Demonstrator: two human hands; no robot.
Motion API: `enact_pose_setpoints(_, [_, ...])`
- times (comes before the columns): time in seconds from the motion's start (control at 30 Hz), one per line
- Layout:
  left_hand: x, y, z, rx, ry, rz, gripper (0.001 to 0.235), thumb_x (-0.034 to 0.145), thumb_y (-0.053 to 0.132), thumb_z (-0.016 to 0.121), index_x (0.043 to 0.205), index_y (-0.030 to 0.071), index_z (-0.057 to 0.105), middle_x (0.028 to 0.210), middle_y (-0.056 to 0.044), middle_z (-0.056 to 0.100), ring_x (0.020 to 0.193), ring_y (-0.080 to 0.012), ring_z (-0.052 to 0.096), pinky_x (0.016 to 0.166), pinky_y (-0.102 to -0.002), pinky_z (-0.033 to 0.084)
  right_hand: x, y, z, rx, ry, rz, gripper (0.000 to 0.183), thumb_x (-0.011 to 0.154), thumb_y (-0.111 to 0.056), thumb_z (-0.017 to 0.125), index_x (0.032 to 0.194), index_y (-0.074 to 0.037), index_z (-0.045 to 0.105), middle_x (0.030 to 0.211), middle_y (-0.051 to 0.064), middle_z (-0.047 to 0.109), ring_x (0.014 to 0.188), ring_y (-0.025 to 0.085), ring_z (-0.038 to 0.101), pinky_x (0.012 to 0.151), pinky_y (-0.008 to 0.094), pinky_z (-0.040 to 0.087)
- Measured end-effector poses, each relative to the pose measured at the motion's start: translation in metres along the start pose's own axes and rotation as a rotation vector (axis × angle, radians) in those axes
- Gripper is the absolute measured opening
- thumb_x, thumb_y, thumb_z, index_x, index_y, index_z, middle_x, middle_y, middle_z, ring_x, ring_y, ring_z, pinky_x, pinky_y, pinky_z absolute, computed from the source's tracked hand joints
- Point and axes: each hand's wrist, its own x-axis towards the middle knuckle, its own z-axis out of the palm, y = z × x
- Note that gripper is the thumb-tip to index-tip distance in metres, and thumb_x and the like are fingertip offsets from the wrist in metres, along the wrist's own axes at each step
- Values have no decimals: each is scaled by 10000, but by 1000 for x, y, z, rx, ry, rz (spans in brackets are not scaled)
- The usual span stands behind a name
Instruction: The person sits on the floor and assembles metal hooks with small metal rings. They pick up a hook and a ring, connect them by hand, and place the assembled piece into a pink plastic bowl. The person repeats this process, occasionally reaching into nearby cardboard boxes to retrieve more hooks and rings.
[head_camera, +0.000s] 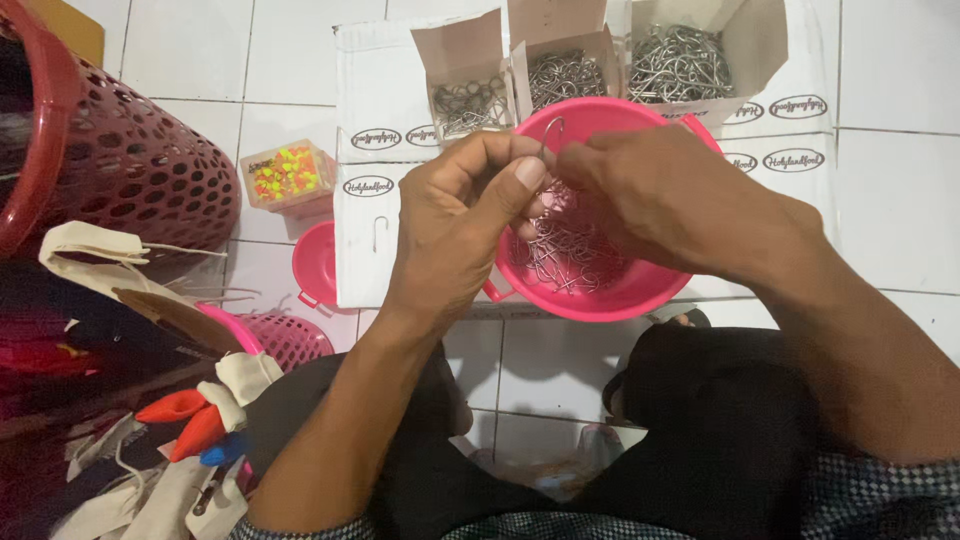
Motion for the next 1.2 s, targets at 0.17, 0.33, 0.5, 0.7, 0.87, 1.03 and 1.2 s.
enact_pose_setpoints(0.17, [1, -1, 1, -5, -1, 2, 205, 956, 204, 652, 1038, 23, 699, 857, -39, 669, 718, -94, 610, 609, -220, 581, -6, 3, -6, 39, 59, -36, 91, 977, -124, 508, 981, -117, 599, 752, 104, 625, 593, 356, 576, 556, 503, 415])
enact_pose_setpoints(0.33, [0, 0, 1, -24, -5, 3, 194, 966, 212, 650, 1024, 31, 691, 826, -21, 645, 715, -91, 610, 614, -218, 578, -7, 6, -4, 58, 34, 27, 133, 1000, -170, 536, 908, -74, 534, 771, 115, 640, 639, 386, 582, 610, 516, 415])
enact_pose_setpoints(0.5, [0, 0, 1, -16, 13, 4, 206, 945, 223, 662, 1015, 33, 703, 863, -28, 673, 714, -92, 628, 611, -216, 586, -8, 3, -6, 35, 111, 0, 248, 956, -85, 515, 1166, -133, 638, 671, 196, 657, 528, 464, 593, 509, 547, 412])
enact_pose_setpoints(0.7, [0, -1, -2, -44, -29, 9, 204, 966, 218, 654, 1045, 35, 694, 897, -29, 678, 759, -89, 635, 632, -207, 580, -6, 6, -5, 26, 124, 62, 97, 1013, -134, 498, 938, -98, 550, 617, 148, 605, 497, 427, 547, 529, 509, 412])
enact_pose_setpoints(0.87, [1, -2, 0, -60, -17, 3, 191, 960, 203, 656, 1023, 25, 689, 865, -36, 666, 724, -101, 625, 618, -211, 572, -15, 10, -11, 130, 238, -98, 30, 979, -86, 567, 1003, -104, 564, 660, 127, 561, 538, 350, 519, 549, 460, 393])
enact_pose_setpoints(1.03, [2, -6, 1, -71, -1, 15, 187, 953, 204, 659, 1013, 29, 686, 851, -28, 657, 722, -86, 609, 608, -208, 561, -27, -6, -32, 287, 343, -69, 50, 983, -58, 657, 950, -91, 637, 745, 64, 583, 624, 218, 515, 571, 378, 361])
enact_pose_setpoints(1.2, [1, 1, 1, -65, 4, -34, 182, 952, 177, 671, 1029, 15, 699, 853, -39, 670, 727, -100, 626, 628, -215, 579, -39, -26, -46, 621, 426, 96, 53, 1016, -116, 669, 991, -74, 690, 714, 7, 644, 611, 92, 544, 549, 251, 408])
